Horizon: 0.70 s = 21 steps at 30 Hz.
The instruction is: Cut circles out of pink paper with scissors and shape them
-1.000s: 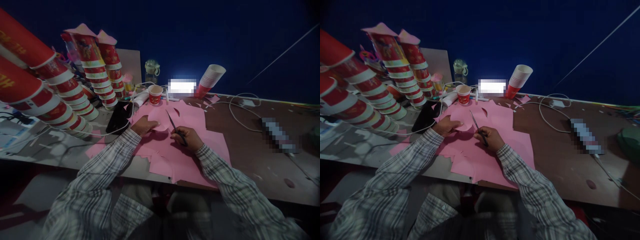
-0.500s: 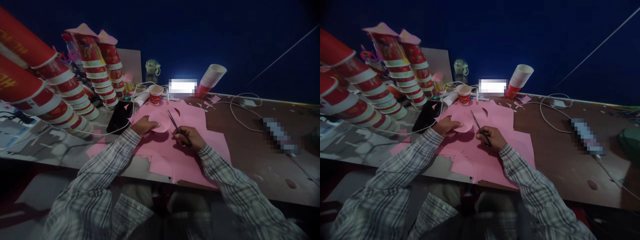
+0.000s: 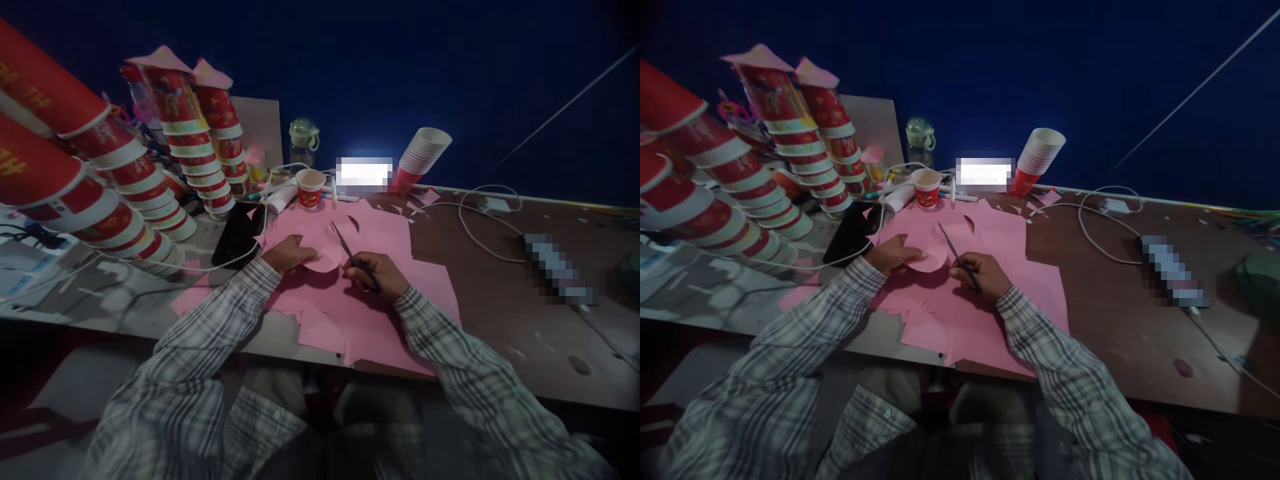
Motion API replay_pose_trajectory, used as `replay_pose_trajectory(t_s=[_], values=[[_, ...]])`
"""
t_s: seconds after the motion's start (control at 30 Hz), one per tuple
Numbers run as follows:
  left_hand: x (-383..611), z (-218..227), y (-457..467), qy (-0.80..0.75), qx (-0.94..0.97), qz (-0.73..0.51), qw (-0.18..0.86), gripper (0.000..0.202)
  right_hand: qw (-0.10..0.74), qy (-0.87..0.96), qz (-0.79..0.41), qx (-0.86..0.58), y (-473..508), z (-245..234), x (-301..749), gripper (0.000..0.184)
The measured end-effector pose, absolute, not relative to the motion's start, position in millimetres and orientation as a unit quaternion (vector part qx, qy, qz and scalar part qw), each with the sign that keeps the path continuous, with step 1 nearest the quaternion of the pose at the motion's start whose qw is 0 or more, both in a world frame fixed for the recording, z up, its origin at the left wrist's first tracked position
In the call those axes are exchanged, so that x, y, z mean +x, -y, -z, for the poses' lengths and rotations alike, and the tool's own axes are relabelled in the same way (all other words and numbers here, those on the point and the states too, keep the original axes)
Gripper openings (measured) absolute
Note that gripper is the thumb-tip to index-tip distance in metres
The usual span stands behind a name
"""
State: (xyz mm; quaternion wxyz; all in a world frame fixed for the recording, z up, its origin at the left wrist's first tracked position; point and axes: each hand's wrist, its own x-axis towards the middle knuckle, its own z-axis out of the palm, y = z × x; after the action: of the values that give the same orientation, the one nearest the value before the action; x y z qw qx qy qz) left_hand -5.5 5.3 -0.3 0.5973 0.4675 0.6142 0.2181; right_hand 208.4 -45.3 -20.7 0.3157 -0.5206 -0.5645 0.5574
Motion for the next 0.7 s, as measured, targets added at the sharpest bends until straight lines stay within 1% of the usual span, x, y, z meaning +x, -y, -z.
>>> replay_pose_trajectory(t_s=[0.17,0.7], values=[[-7.2,5.2,-7.2,-0.605,0.497,-0.227,0.579,0.031,0.316,0.563,-0.557,-0.523,45.6,20.6,207.5,0.037],[-6.2,1.7,-5.0,-0.598,0.485,-0.241,0.591,0.032,0.317,0.564,-0.555,-0.523,46.1,17.9,206.8,0.039]])
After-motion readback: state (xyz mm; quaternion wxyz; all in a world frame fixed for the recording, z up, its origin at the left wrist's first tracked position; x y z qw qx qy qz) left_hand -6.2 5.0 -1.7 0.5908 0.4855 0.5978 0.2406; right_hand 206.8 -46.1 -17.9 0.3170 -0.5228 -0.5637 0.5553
